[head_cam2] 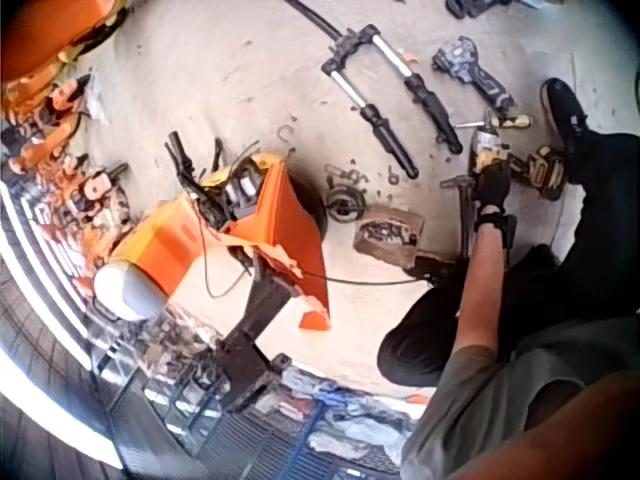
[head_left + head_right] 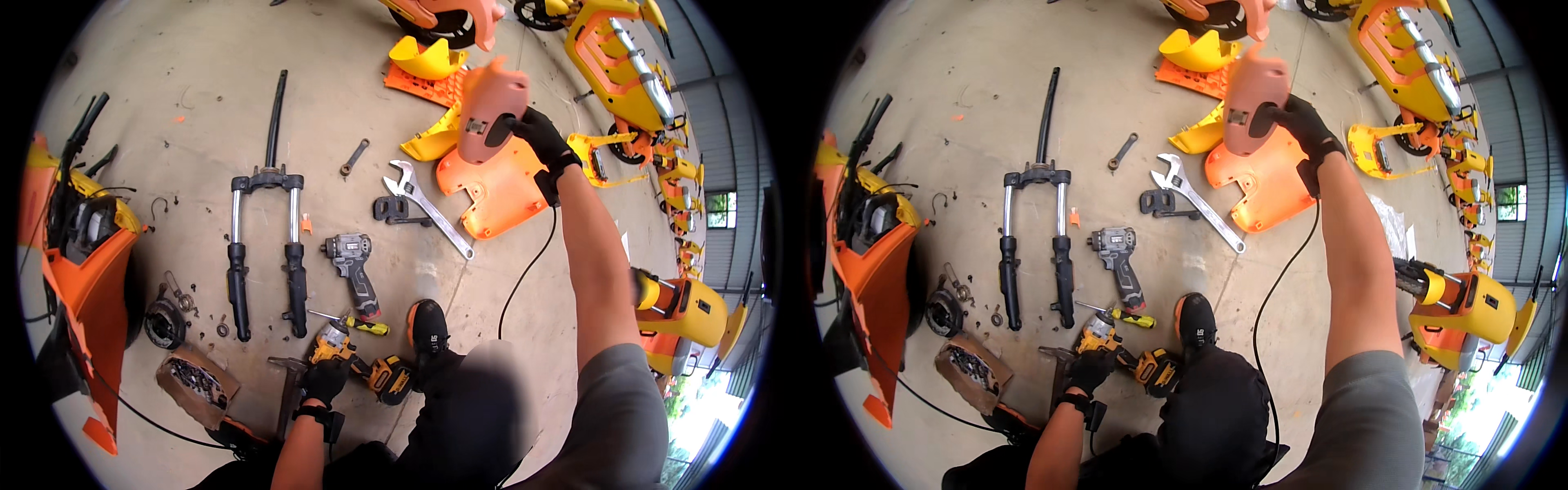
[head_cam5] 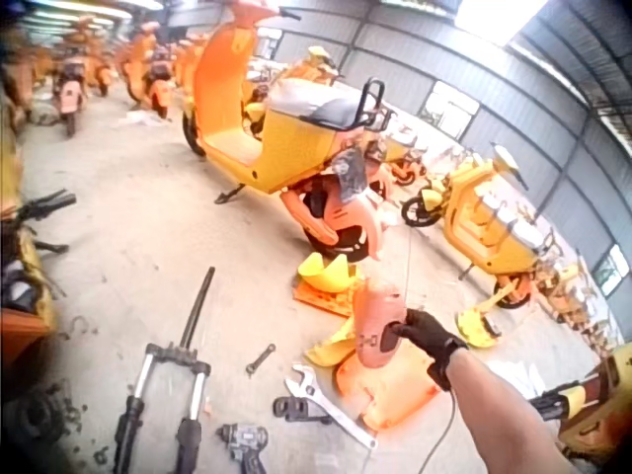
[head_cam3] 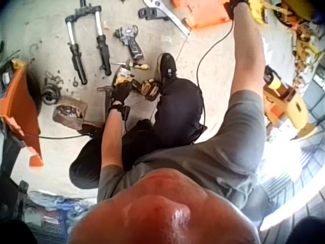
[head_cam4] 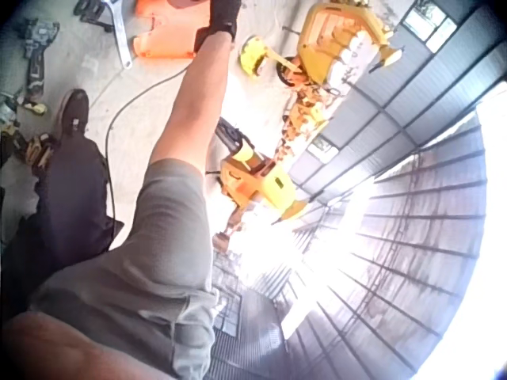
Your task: The person picks up and examines an orange motorcycle panel, then sorts through a cardboard box of bolts and metal pins by hand before selecting a pin and inserting it into an impact driver.
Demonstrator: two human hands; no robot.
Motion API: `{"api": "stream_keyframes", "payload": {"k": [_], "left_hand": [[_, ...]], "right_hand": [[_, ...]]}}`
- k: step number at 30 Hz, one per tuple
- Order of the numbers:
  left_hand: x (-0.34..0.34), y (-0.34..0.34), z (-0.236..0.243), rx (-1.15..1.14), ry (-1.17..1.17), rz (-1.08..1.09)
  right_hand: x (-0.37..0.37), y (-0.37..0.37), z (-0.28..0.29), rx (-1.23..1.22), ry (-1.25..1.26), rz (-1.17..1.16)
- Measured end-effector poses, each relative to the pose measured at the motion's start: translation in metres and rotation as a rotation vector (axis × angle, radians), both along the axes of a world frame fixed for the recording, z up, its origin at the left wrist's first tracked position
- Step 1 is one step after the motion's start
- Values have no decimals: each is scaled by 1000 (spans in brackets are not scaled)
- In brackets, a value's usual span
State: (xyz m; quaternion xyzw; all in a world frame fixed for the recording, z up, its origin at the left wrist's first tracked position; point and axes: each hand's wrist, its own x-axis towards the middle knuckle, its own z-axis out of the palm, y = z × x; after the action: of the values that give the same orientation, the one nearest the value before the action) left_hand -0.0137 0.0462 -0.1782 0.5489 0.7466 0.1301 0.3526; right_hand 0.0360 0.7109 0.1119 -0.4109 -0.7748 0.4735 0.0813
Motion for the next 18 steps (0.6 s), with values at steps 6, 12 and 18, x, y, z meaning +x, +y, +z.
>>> {"api": "stream_keyframes", "payload": {"k": [6, 12, 18], "left_hand": [[1, 8, 15, -149, -214, 327], [-11, 22, 41, -289, -236, 316], [-1, 15, 26, -205, -260, 352]], "right_hand": [[27, 8, -8, -285, 200, -437], [48, -8, -19, -344, 439, -552], [81, -19, 4, -409, 501, -464]]}}
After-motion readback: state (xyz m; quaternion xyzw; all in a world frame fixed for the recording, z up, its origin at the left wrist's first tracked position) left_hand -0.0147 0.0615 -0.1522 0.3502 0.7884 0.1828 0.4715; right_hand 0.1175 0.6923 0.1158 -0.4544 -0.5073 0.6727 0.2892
